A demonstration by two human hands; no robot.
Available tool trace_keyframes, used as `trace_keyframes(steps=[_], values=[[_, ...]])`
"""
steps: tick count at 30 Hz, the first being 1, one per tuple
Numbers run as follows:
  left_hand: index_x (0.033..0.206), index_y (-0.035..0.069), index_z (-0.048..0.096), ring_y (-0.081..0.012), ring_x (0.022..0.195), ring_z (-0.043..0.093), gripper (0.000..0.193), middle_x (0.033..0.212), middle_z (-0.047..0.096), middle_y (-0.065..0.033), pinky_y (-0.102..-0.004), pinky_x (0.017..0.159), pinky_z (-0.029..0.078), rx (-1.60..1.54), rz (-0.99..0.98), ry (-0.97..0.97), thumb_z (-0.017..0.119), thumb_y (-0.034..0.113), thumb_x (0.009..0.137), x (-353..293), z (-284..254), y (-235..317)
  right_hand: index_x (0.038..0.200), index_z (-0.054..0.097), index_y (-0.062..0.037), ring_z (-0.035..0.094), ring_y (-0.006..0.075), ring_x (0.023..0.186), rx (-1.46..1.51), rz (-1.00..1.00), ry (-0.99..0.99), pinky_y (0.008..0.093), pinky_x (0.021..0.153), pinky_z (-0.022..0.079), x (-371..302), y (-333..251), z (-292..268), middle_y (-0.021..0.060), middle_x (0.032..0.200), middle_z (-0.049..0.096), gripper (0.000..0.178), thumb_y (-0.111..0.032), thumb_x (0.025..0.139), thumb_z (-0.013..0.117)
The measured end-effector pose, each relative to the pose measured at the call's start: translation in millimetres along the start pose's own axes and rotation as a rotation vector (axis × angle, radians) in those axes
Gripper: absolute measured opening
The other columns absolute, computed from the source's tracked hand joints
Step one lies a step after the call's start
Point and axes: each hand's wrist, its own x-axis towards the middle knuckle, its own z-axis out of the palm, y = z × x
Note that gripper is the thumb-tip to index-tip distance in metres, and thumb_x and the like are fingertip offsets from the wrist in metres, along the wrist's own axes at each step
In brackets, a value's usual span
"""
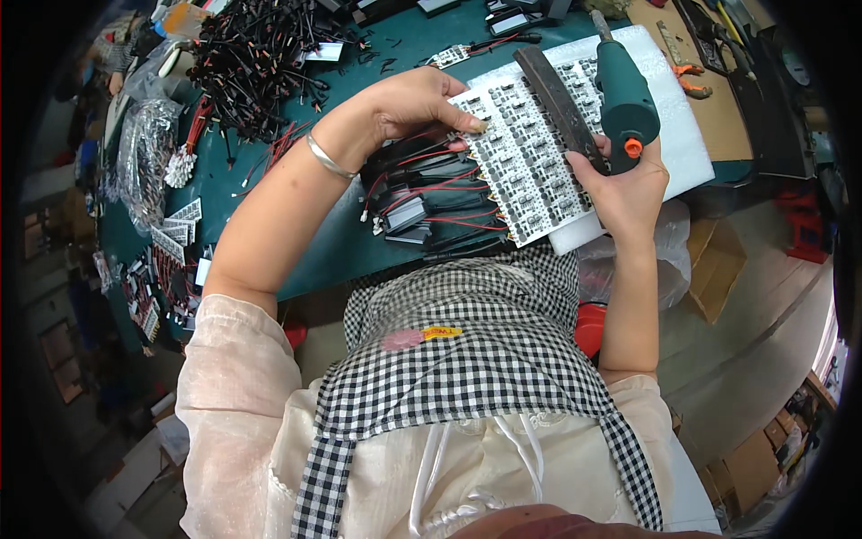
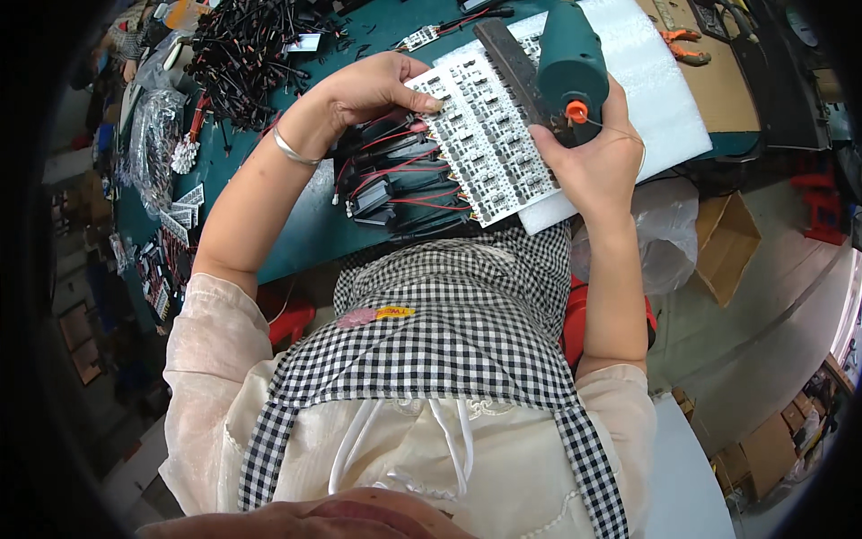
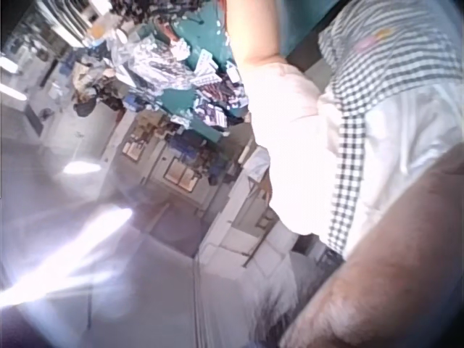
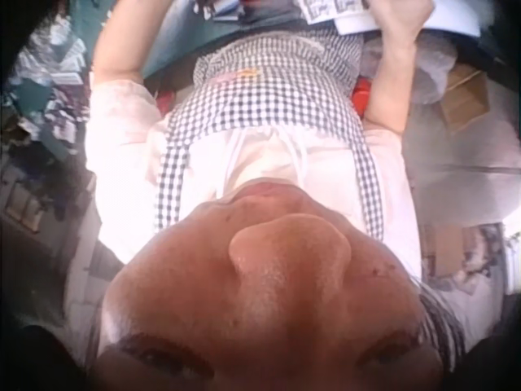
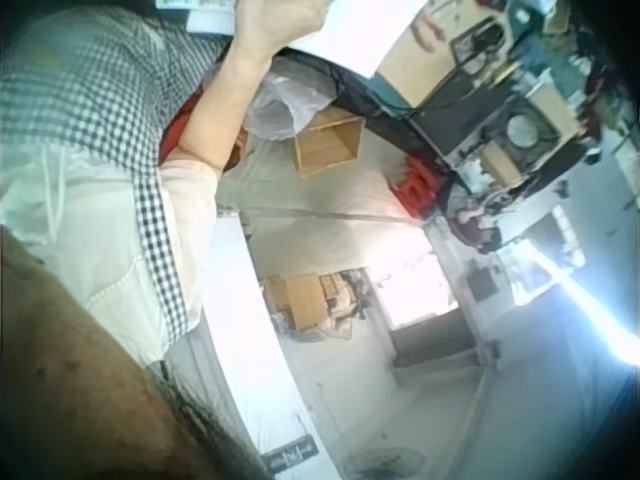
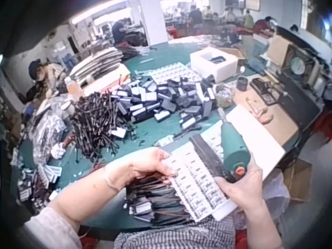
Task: The person uses a soldering iron to attach wires to a circuit board. They repeatedly pick up small wires, position them on the board, and apply solder to secure the connections. The person handles multiple wires and components on a cluttered workbench throughout the process.
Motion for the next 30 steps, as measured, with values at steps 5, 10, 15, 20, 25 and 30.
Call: trace_keyframes(steps=[5,10,15,20,25,30], values=[[0.103,-0.005,0.064,-0.0130,0.079,0.064,0.029,0.092,0.069,-0.0065,-0.0256,0.068,0.054,-0.020,-0.002,0.010,0.075,0.006,0.078,2,2,-7,0.121,0.052,-0.0032,0.066,0.0159,0.086,0.068,0.079,-0.018,0.0285,0.078,0.052,-1,2,2,0.0089,0.096,0.068,0.065,-0.007,0.063,0.081],[0.105,-0.004,0.064,-0.0127,0.083,0.065,0.032,0.098,0.069,-0.0078,-0.0256,0.076,0.053,-0.014,0.112,-0.057,0.075,0.005,0.077,9,-9,-16,0.121,0.052,-0.0038,0.066,0.0160,0.086,0.036,0.061,-0.013,0.0285,0.078,0.052,-1,3,1,0.0080,0.096,0.068,0.064,-0.007,0.063,0.080],[0.107,-0.005,0.063,-0.0120,0.088,0.064,0.033,0.100,0.068,-0.0071,-0.0248,0.083,0.052,-0.019,0.214,-0.086,0.074,0.003,0.077,14,-12,-27,0.120,0.052,-0.0034,0.066,0.0154,0.086,0.047,0.057,-0.026,0.0283,0.078,0.052,-1,5,3,0.0081,0.095,0.068,0.064,-0.008,0.064,0.081],[0.108,-0.005,0.062,-0.0113,0.092,0.063,0.033,0.102,0.068,-0.0061,-0.0249,0.088,0.050,0.021,0.273,-0.080,0.073,0.001,0.078,15,-9,-27,0.114,0.054,-0.0029,0.061,0.0115,0.080,0.080,0.075,-0.016,0.0259,0.074,0.051,-2,10,5,0.0045,0.092,0.065,0.057,-0.006,0.063,0.081],[0.109,-0.006,0.061,-0.0093,0.088,0.061,0.033,0.099,0.068,-0.0054,-0.0241,0.082,0.050,0.119,0.352,-0.132,0.072,0.001,0.079,20,-13,-31,0.105,0.055,-0.0024,0.055,0.0084,0.074,0.152,0.083,0.006,0.0240,0.069,0.048,-3,8,7,0.0004,0.084,0.060,0.051,-0.001,0.062,0.082],[0.107,-0.006,0.062,-0.0099,0.085,0.063,0.032,0.097,0.068,-0.0060,-0.0248,0.081,0.050,0.106,0.446,-0.185,0.073,0.002,0.078,22,-10,-32,0.094,0.052,-0.0017,0.055,0.0107,0.076,0.161,0.052,-0.017,0.0256,0.072,0.047,-4,12,6,0.0008,0.082,0.055,0.042,0.002,0.064,0.082]])
